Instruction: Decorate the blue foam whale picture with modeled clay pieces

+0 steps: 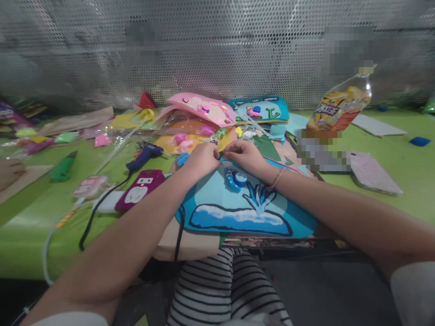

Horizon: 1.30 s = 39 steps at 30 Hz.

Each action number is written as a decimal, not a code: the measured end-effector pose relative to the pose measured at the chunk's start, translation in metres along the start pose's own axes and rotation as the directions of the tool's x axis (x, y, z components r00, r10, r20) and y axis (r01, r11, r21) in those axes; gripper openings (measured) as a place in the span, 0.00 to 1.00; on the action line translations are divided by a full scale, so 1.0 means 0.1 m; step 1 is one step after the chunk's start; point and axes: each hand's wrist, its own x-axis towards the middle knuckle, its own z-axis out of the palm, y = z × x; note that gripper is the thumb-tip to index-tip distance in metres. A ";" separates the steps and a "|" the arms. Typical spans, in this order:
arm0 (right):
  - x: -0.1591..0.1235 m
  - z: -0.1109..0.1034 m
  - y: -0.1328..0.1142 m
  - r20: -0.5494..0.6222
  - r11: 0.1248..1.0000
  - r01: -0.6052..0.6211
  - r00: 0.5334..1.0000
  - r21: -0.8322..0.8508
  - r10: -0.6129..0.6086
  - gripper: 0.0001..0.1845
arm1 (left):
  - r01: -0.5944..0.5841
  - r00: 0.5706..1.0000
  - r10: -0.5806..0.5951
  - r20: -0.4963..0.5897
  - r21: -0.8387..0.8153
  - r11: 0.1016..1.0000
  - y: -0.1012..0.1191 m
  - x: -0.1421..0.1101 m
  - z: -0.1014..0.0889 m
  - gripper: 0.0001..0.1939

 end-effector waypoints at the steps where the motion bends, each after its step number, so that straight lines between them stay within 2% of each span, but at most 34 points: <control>1: 0.00 0.00 0.00 0.000 1.000 -0.005 1.000 0.000 0.005 0.03 | 0.001 1.000 -0.001 -0.004 -0.001 1.000 0.00 0.00 0.00 0.06; 13: 0.00 -0.01 0.04 0.015 0.998 0.036 0.999 -0.049 -0.035 0.03 | -0.006 1.000 0.006 0.014 0.027 1.000 -0.01 -0.01 0.01 0.05; 22: 0.00 -0.01 0.07 0.030 0.996 0.029 0.999 -0.080 -0.026 0.05 | -0.030 0.999 0.028 0.016 0.091 0.995 -0.02 -0.03 0.01 0.09; 39: -0.02 0.00 0.01 0.044 0.989 0.009 0.999 -0.149 -0.003 0.02 | -0.063 0.997 0.057 0.061 0.097 0.993 -0.02 -0.05 -0.01 0.12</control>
